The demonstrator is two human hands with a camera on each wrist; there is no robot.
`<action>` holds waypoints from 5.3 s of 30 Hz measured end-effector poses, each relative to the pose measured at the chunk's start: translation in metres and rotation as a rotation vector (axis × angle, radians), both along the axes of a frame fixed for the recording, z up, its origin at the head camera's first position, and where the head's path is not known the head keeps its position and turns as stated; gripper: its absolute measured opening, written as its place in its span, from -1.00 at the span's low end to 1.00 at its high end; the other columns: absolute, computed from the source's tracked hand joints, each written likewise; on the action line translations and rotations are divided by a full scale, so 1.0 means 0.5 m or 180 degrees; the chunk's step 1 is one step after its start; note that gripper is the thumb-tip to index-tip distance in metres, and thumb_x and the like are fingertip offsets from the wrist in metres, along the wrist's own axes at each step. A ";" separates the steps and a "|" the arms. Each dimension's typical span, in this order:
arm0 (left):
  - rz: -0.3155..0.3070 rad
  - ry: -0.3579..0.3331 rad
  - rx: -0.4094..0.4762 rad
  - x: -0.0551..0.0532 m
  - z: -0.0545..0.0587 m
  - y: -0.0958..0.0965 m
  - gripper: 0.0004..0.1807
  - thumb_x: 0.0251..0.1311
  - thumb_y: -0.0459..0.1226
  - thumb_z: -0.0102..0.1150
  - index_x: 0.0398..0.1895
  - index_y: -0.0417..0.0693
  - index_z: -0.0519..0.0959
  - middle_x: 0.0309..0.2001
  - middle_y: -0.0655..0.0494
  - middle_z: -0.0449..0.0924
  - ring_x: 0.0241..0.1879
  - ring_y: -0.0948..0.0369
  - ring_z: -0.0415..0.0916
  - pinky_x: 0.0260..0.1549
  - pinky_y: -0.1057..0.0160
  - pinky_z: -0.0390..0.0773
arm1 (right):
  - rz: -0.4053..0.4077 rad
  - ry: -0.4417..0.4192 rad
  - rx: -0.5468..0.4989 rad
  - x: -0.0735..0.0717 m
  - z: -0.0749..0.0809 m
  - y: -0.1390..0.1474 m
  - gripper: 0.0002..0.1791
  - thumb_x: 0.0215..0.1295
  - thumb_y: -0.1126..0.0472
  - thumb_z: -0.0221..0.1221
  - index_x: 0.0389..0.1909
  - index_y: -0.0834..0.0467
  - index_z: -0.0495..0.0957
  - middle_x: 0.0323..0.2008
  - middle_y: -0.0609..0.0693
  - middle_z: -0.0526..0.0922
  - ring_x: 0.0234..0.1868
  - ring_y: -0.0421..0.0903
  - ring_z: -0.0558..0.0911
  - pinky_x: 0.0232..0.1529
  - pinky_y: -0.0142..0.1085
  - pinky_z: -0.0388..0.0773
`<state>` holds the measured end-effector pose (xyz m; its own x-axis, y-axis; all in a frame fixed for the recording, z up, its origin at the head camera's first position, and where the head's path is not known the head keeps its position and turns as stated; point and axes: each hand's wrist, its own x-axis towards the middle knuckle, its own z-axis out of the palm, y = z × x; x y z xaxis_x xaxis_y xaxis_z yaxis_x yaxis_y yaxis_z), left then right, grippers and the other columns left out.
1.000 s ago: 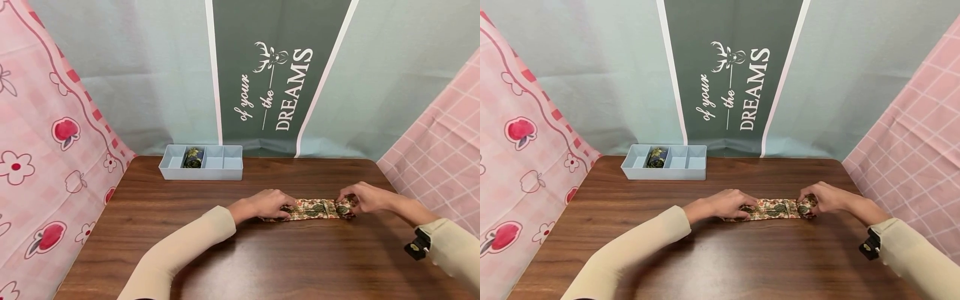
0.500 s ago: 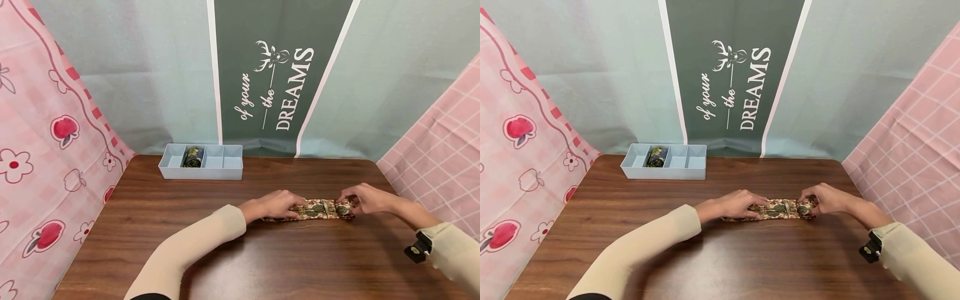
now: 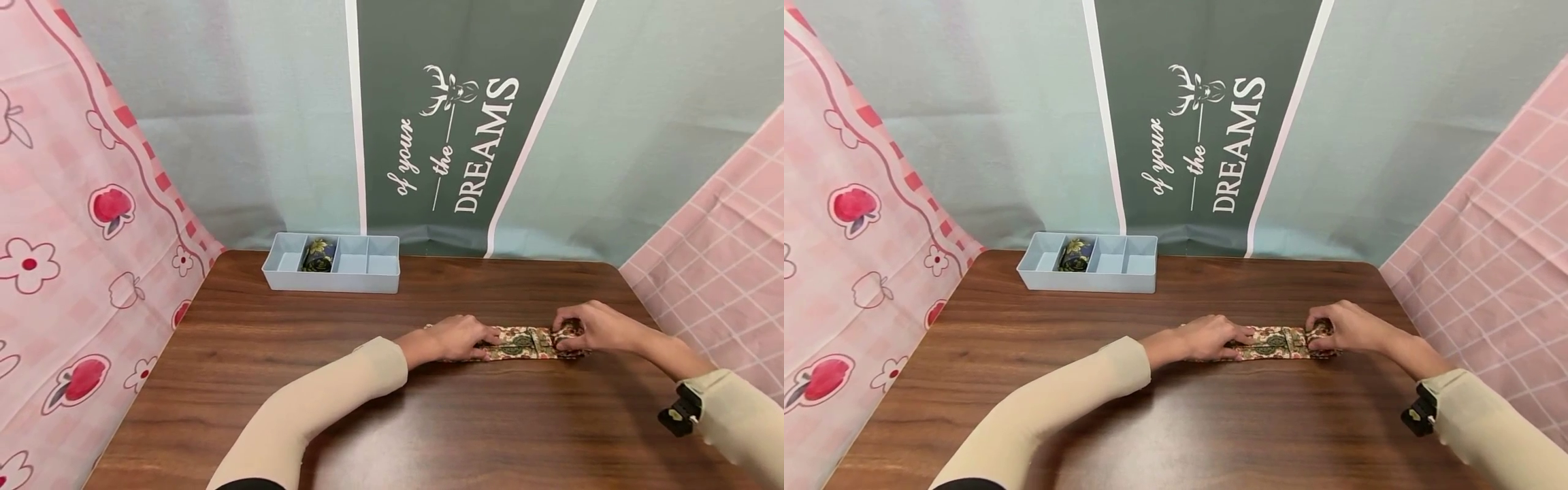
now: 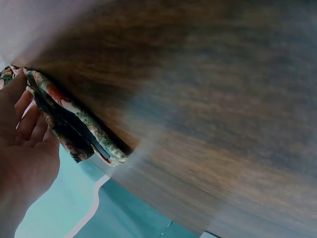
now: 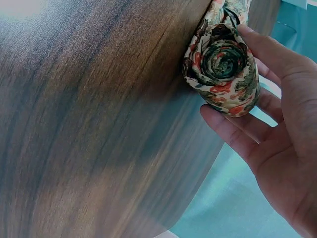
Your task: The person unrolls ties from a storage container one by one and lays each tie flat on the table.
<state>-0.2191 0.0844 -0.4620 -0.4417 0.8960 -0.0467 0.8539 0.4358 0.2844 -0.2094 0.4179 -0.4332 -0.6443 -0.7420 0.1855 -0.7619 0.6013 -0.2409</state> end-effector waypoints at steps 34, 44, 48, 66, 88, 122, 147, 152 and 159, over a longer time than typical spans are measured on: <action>-0.0133 -0.0149 0.0030 -0.010 0.009 -0.047 -0.51 0.48 -0.04 0.29 0.41 0.17 0.60 0.50 0.17 0.44 0.34 0.26 0.54 0.28 0.39 0.51 | 0.0051 -0.0545 0.0018 0.014 0.028 0.040 -0.58 -0.07 0.50 0.44 -0.13 0.12 0.79 -0.34 -0.18 0.67 -0.62 -0.61 0.17 -0.63 -0.61 0.23; -0.0160 -0.0217 0.0050 -0.012 0.002 -0.068 -0.50 0.47 -0.05 0.29 0.43 0.16 0.59 0.52 0.17 0.42 0.32 0.23 0.57 0.28 0.37 0.51 | 0.0040 -0.0312 0.0034 0.012 0.021 0.039 -0.69 0.02 0.20 0.63 -0.23 -0.04 0.76 -0.42 -0.38 0.65 -0.58 -0.53 0.27 -0.57 -0.60 0.26; -0.0151 -0.0231 0.0064 -0.013 0.001 -0.074 -0.50 0.46 -0.05 0.31 0.41 0.17 0.60 0.51 0.18 0.42 0.35 0.23 0.54 0.29 0.38 0.50 | 0.0050 -0.0397 0.0057 0.010 0.019 0.046 -0.68 0.04 0.21 0.63 -0.20 -0.05 0.75 -0.45 -0.39 0.61 -0.61 -0.55 0.28 -0.60 -0.60 0.26; -0.0057 -0.0226 0.0076 -0.017 0.005 -0.093 -0.52 0.40 -0.03 0.37 0.36 0.19 0.66 0.45 0.23 0.48 0.29 0.23 0.59 0.21 0.37 0.56 | -0.0089 -0.0602 0.0084 0.008 0.031 0.080 -0.50 -0.15 0.45 0.58 -0.16 0.01 0.72 -0.25 -0.17 0.76 -0.22 -0.38 0.68 -0.40 -0.42 0.66; -0.0025 0.0195 -0.0076 -0.015 0.021 -0.073 -0.70 0.37 -0.01 0.42 0.09 0.18 0.79 0.07 0.33 0.78 -0.08 0.36 0.73 -0.04 0.28 0.70 | -0.0230 -0.0248 0.0015 0.015 0.023 0.107 -0.48 -0.25 0.48 0.52 -0.30 -0.10 0.64 -0.32 -0.29 0.67 -0.26 -0.40 0.68 -0.32 -0.46 0.67; -0.0118 0.0229 -0.0265 -0.011 0.013 0.009 -0.44 0.51 0.01 0.24 0.52 0.26 0.50 0.52 0.28 0.42 0.17 0.31 0.66 0.11 0.30 0.65 | -0.0137 -0.0435 0.0237 0.003 0.034 0.079 -0.53 -0.12 0.32 0.64 -0.22 -0.03 0.64 -0.44 -0.37 0.56 -0.52 -0.50 0.34 -0.50 -0.47 0.31; 0.0003 0.0130 -0.0316 -0.013 0.009 -0.013 -0.47 0.49 0.03 0.24 0.49 0.30 0.53 0.52 0.34 0.40 0.23 0.29 0.63 0.14 0.31 0.63 | -0.0526 -0.0604 0.0376 0.012 0.035 0.091 -0.76 0.08 0.23 0.58 -0.23 -0.04 0.78 -0.50 -0.33 0.66 -0.53 -0.50 0.37 -0.49 -0.44 0.35; 0.0026 0.0134 -0.0309 -0.012 0.008 -0.021 -0.47 0.48 0.03 0.27 0.47 0.30 0.54 0.50 0.34 0.42 0.28 0.29 0.60 0.16 0.31 0.62 | -0.0474 -0.0389 0.0217 0.013 0.020 0.096 -0.72 0.05 0.19 0.62 -0.32 -0.10 0.69 -0.68 -0.47 0.35 -0.63 -0.53 0.28 -0.57 -0.48 0.27; 0.0057 0.0094 -0.0255 -0.008 0.010 -0.035 -0.47 0.46 0.03 0.29 0.45 0.28 0.57 0.49 0.33 0.42 0.23 0.28 0.63 0.13 0.31 0.63 | -0.0509 -0.0222 0.0244 0.016 0.017 0.100 -0.62 -0.07 0.30 0.63 -0.29 -0.11 0.70 -0.43 -0.33 0.64 -0.45 -0.49 0.42 -0.48 -0.42 0.36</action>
